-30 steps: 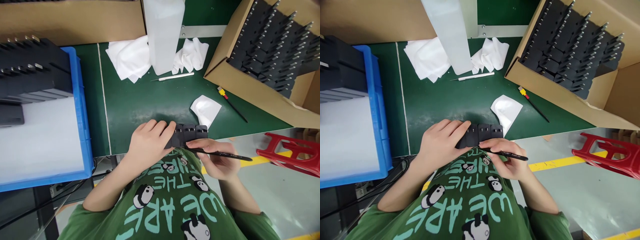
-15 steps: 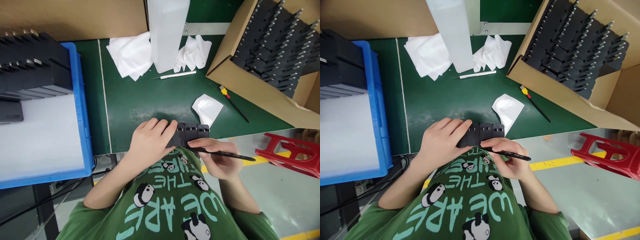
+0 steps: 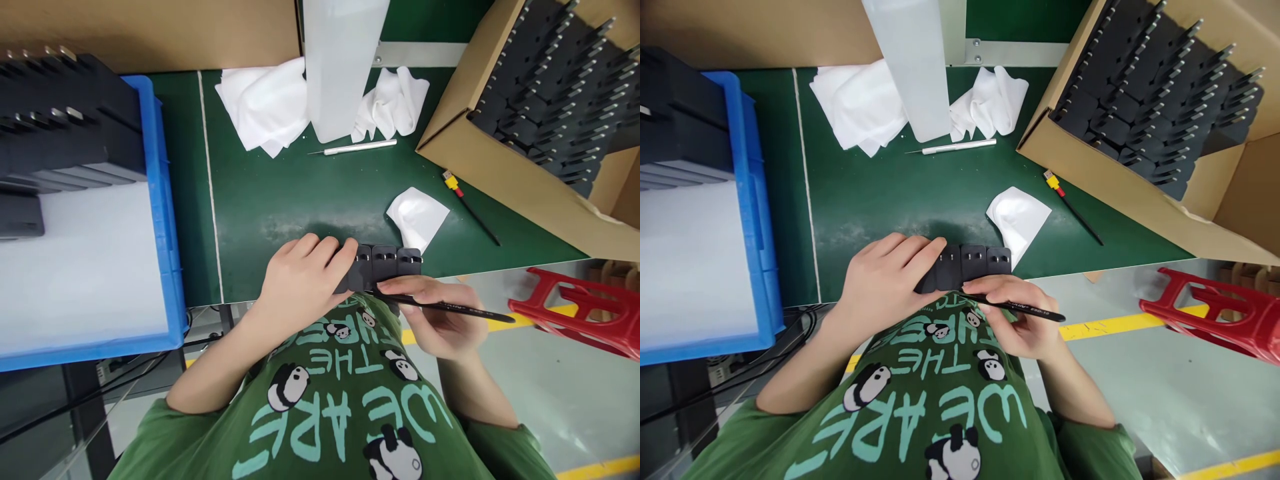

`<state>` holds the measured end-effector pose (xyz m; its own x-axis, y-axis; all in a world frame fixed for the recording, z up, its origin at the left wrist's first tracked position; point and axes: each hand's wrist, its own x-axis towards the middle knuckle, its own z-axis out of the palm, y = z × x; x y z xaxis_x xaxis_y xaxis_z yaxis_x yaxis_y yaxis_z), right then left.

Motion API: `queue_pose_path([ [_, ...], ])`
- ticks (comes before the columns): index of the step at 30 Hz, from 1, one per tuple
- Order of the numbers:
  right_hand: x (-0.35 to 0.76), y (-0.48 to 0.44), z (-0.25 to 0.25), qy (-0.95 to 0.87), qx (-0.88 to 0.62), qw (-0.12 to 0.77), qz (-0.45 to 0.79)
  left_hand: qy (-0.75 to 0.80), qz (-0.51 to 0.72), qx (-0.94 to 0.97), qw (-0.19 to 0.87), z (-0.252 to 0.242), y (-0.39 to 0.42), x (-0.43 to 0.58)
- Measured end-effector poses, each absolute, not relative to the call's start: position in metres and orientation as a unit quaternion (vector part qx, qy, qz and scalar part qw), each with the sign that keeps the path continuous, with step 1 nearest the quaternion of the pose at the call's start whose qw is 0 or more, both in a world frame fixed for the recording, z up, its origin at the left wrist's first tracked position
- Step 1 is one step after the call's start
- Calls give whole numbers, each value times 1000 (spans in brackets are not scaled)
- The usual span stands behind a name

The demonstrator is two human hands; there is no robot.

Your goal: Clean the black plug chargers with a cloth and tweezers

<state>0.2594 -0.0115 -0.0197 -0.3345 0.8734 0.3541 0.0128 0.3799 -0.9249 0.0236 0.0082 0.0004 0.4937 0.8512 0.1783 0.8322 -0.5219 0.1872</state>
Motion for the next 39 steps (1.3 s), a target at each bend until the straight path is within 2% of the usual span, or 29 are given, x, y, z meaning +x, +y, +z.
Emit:
queue_pose_path([
  [39, 259, -11, -20, -682, -310, 489, 447, 479, 148, 865, 26, 1, 8, 24],
])
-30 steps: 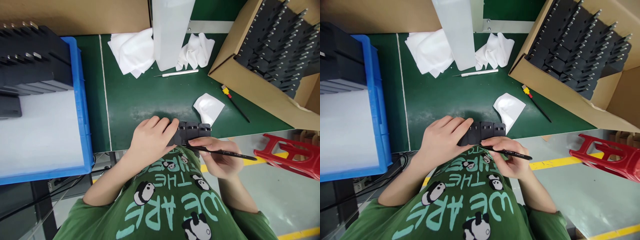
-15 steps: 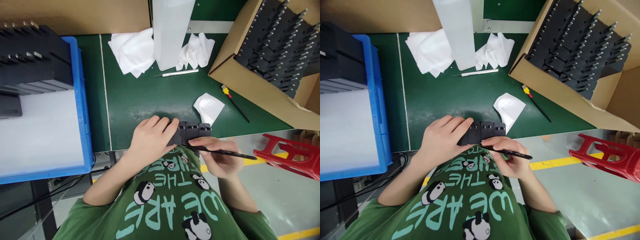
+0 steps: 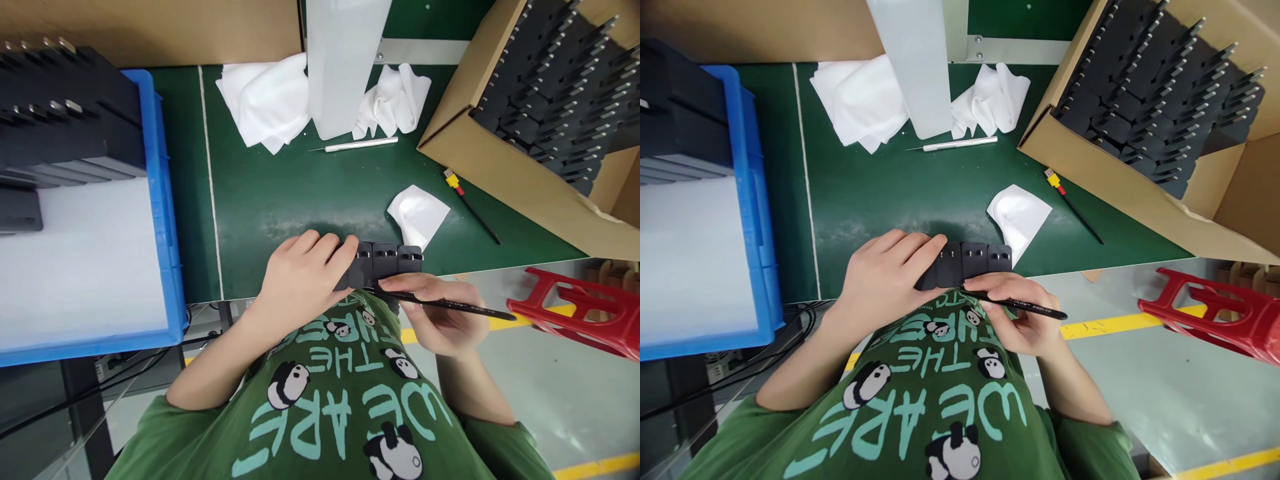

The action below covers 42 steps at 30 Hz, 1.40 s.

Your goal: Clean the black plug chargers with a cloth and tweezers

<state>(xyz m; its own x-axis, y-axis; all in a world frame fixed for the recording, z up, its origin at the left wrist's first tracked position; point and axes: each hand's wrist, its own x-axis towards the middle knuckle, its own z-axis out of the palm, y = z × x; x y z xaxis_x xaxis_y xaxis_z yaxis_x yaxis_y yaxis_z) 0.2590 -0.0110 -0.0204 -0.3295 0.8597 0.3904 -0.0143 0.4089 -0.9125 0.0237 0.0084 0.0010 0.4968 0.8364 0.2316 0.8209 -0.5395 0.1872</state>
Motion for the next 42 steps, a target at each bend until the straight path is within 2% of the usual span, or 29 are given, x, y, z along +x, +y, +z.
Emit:
queue_pose_path([
  [26, 256, -12, -19, -686, -312, 488, 440, 481, 142, 865, 27, -3, 8, 23],
  [29, 256, -11, -13, -640, -342, 517, 454, 482, 140, 865, 30, -1, 8, 23],
  [32, 270, -1, -6, -565, -397, 607, 393, 477, 128, 869, 41, 4, 8, 22],
  [35, 299, 15, -2, -541, -479, 648, 243, 477, 111, 871, 31, 9, 7, 24],
  [37, 321, 26, -1, -582, -593, 537, 145, 482, 102, 870, 19, 10, 5, 26],
  [40, 344, 42, -4, -648, -710, 271, 56, 485, 86, 870, 5, 7, 4, 29],
  [42, 349, 52, -10, -668, -717, 195, 41, 483, 83, 872, 2, 3, 5, 29],
])
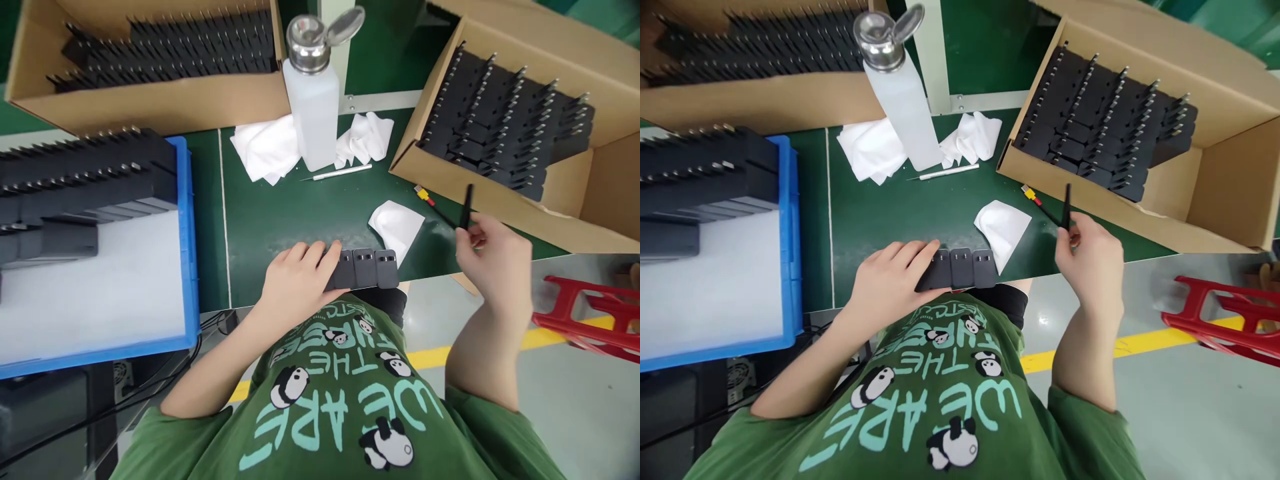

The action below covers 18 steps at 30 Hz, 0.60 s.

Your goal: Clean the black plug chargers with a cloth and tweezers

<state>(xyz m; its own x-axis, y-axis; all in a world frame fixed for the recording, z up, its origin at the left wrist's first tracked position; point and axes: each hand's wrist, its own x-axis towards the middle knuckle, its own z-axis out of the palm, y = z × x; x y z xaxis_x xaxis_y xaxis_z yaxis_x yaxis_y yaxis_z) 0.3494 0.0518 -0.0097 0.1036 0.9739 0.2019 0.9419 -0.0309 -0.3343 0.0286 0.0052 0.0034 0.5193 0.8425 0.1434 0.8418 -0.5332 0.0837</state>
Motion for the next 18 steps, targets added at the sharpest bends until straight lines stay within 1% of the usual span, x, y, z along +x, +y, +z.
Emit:
queue_pose_path([
  [2, 349, 60, -17, -679, -710, 186, 38, 482, 98, 870, 17, 0, 7, 26],
  [4, 347, 63, -21, -685, -700, 198, 30, 503, 143, 849, 74, -1, 8, 22],
  [5, 345, 61, -22, -685, -695, 215, 24, 528, 191, 819, 121, -1, 8, 19],
  [6, 343, 59, -21, -683, -690, 237, 18, 559, 266, 763, 189, 0, 8, 15],
  [8, 339, 50, -17, -671, -682, 289, 2, 596, 446, 580, 331, 5, 5, 9],
  [9, 337, 45, -15, -661, -679, 318, -6, 593, 516, 487, 380, 9, 4, 7],
  [10, 335, 40, -14, -653, -675, 343, -15, 584, 561, 421, 408, 13, 2, 6],
  [12, 329, 34, -16, -658, -656, 368, -36, 555, 600, 349, 459, 22, 0, 5],
  [13, 327, 33, -18, -674, -641, 365, -41, 532, 609, 312, 499, 27, -1, 5],
  [16, 319, 38, -32, -749, -578, 322, -31, 425, 628, 144, 636, 38, 0, 8],
  [18, 314, 45, -44, -778, -545, 311, -24, 396, 627, 101, 664, 43, 0, 9],
])
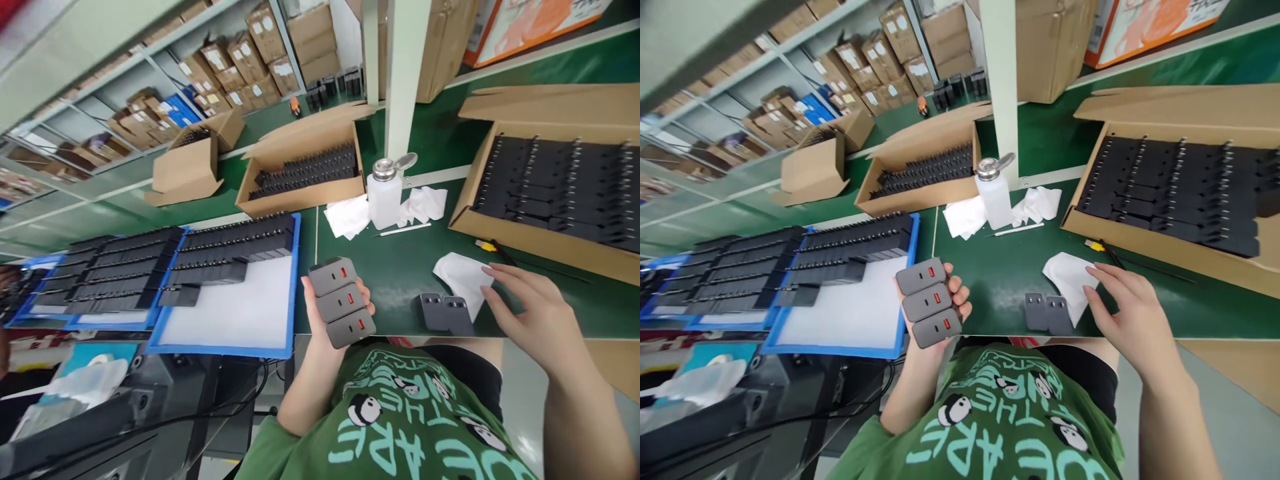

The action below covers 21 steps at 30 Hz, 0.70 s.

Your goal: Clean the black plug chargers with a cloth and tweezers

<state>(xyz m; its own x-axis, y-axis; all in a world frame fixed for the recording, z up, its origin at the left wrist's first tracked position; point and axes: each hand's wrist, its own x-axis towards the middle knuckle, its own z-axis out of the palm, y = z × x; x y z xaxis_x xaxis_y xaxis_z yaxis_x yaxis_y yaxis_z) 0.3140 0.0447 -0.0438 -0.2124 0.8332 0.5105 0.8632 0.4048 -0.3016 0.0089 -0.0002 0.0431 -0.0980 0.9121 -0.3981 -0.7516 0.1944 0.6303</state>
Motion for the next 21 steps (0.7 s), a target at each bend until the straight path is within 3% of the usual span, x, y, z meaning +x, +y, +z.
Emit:
queue_pose_path([
  [8, 305, 71, -63, -791, -522, 318, -36, 349, 632, 60, 690, 49, -5, 4],
  [14, 263, 37, 21, -682, -553, 460, -130, 373, 633, 108, 670, 46, 0, 3],
  [17, 204, 0, 67, -809, -349, 471, 45, 401, 627, 134, 654, 48, 2, 12],
  [18, 188, -6, 75, -864, -249, 428, 93, 406, 627, 135, 652, 50, 3, 14],
  [21, 171, -3, 72, -897, -159, 406, 68, 408, 621, 116, 659, 53, 4, 16],
])
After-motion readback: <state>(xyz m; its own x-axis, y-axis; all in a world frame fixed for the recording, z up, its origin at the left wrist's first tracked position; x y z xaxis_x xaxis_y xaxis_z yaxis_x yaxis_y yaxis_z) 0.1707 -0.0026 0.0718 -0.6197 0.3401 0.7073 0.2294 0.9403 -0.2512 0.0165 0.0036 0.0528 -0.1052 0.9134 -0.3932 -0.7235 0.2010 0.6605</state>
